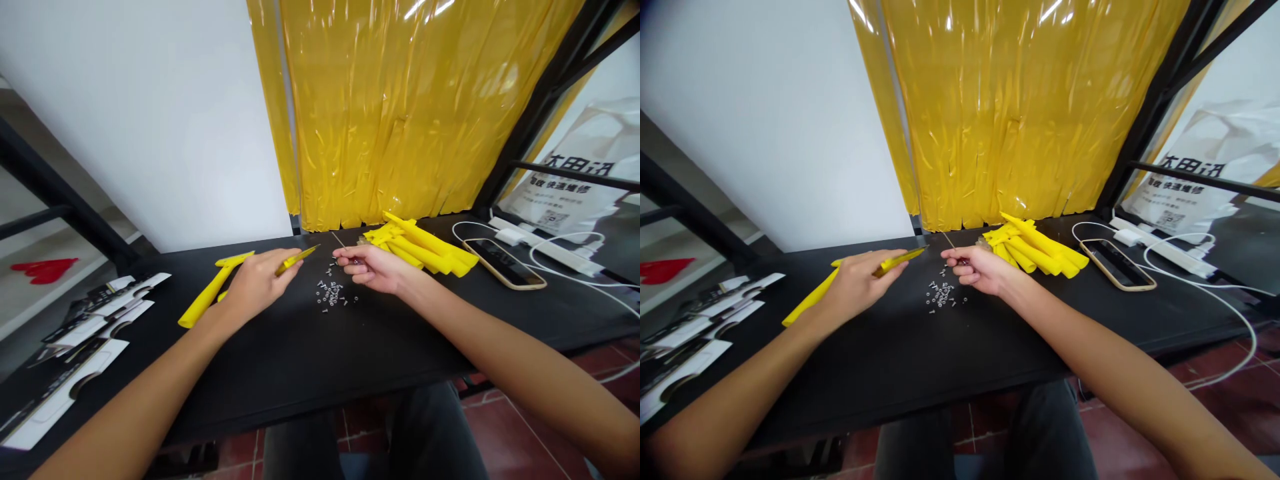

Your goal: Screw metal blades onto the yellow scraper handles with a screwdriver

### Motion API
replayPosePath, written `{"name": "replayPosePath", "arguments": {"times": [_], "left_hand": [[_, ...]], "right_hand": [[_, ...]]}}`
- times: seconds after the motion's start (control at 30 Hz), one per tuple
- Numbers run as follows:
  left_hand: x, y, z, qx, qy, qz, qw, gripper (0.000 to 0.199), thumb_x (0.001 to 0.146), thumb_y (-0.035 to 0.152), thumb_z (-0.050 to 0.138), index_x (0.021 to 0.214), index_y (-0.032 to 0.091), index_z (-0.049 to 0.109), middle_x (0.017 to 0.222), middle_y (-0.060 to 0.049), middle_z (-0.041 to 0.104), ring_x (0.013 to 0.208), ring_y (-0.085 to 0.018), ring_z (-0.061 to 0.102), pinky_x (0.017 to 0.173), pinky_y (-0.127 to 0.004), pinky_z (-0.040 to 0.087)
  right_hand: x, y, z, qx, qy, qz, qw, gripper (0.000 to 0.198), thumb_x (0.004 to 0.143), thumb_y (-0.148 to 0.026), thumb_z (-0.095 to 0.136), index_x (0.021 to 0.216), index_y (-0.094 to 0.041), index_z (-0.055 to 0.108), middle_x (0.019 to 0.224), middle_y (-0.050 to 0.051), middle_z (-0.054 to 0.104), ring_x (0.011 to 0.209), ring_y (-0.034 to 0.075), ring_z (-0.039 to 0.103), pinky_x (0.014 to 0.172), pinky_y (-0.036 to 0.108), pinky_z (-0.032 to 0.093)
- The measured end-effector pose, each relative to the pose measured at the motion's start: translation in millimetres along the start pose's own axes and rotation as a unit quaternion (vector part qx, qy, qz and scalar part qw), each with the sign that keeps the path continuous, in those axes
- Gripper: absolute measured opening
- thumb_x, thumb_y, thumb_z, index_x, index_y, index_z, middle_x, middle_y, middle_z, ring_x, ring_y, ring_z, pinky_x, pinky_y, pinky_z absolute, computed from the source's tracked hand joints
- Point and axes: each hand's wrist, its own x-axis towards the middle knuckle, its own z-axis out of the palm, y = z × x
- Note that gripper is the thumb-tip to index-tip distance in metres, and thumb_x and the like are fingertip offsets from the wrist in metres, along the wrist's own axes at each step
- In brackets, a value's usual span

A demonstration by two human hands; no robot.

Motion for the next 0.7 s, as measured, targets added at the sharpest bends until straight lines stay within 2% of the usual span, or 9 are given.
{"name": "replayPosePath", "arguments": {"times": [0.03, 0.1, 0.2, 0.33, 0.43, 0.53, 0.63, 0.7], "left_hand": [[-2, -4, 2, 0.048, 0.000, 0.053, 0.997, 0.030, 0.092, 0.024, 0.060, 0.118, 0.018, 0.072, 0.111, -0.012, 0.074, 0.099, -0.025, 0.069, 0.088, -0.036, 0.053], [-4, -9, 8, 0.141, -0.015, 0.133, 0.981, 0.036, 0.094, 0.017, 0.054, 0.127, 0.017, 0.066, 0.121, -0.014, 0.070, 0.107, -0.026, 0.067, 0.093, -0.041, 0.053], [-6, -11, 20, 0.249, 0.017, 0.223, 0.942, 0.036, 0.094, 0.010, 0.050, 0.127, 0.015, 0.064, 0.114, -0.015, 0.073, 0.097, -0.025, 0.071, 0.086, -0.041, 0.057], [-9, -5, 34, 0.330, 0.058, 0.324, 0.885, 0.038, 0.091, 0.001, 0.051, 0.127, 0.010, 0.061, 0.112, -0.015, 0.073, 0.091, -0.024, 0.071, 0.080, -0.039, 0.060], [-10, -1, 39, 0.341, 0.060, 0.328, 0.879, 0.040, 0.090, 0.002, 0.053, 0.129, 0.008, 0.059, 0.116, -0.015, 0.072, 0.096, -0.025, 0.070, 0.086, -0.040, 0.059], [-9, 0, 37, 0.311, 0.043, 0.284, 0.906, 0.047, 0.091, 0.007, 0.054, 0.138, 0.007, 0.052, 0.123, -0.017, 0.069, 0.104, -0.027, 0.069, 0.094, -0.043, 0.057], [-7, 0, 32, 0.307, 0.024, 0.227, 0.924, 0.056, 0.091, 0.014, 0.058, 0.146, 0.011, 0.045, 0.126, -0.017, 0.067, 0.100, -0.028, 0.070, 0.084, -0.042, 0.060], [-7, -2, 30, 0.313, 0.027, 0.236, 0.920, 0.054, 0.091, 0.015, 0.060, 0.144, 0.017, 0.049, 0.124, -0.014, 0.069, 0.094, -0.026, 0.072, 0.076, -0.039, 0.061]], "right_hand": [[0, 1, 1, 0.014, -0.004, 0.015, 1.000, 0.004, 0.085, -0.016, 0.062, 0.087, -0.015, 0.065, 0.067, -0.003, 0.045, 0.047, 0.005, 0.018, 0.033, 0.017, 0.013], [1, 4, 3, 0.013, -0.007, 0.025, 1.000, 0.011, 0.089, -0.025, 0.063, 0.089, -0.014, 0.066, 0.067, -0.003, 0.044, 0.047, 0.004, 0.017, 0.033, 0.016, 0.014], [0, 11, 10, -0.034, -0.013, -0.009, 0.999, 0.028, 0.083, -0.039, 0.074, 0.086, -0.013, 0.066, 0.068, -0.004, 0.043, 0.047, 0.002, 0.017, 0.035, 0.015, 0.013], [-1, 19, 18, -0.088, -0.004, -0.047, 0.995, 0.034, 0.068, -0.031, 0.087, 0.070, -0.014, 0.058, 0.058, -0.010, 0.030, 0.048, 0.002, 0.015, 0.038, 0.017, 0.009], [0, 22, 19, -0.096, 0.026, -0.047, 0.994, 0.037, 0.064, -0.027, 0.089, 0.065, -0.015, 0.054, 0.054, -0.011, 0.028, 0.047, 0.003, 0.014, 0.039, 0.018, 0.008], [3, 24, 20, -0.091, 0.049, -0.061, 0.993, 0.043, 0.062, -0.023, 0.089, 0.060, -0.018, 0.047, 0.051, -0.011, 0.029, 0.046, 0.003, 0.015, 0.039, 0.020, 0.008], [5, 24, 19, -0.081, 0.068, -0.074, 0.992, 0.044, 0.060, -0.019, 0.090, 0.060, -0.019, 0.045, 0.051, -0.011, 0.030, 0.045, 0.003, 0.016, 0.040, 0.021, 0.008], [5, 24, 17, -0.082, 0.071, -0.073, 0.991, 0.043, 0.059, -0.018, 0.090, 0.061, -0.018, 0.047, 0.052, -0.011, 0.032, 0.044, 0.003, 0.017, 0.040, 0.022, 0.008]]}}
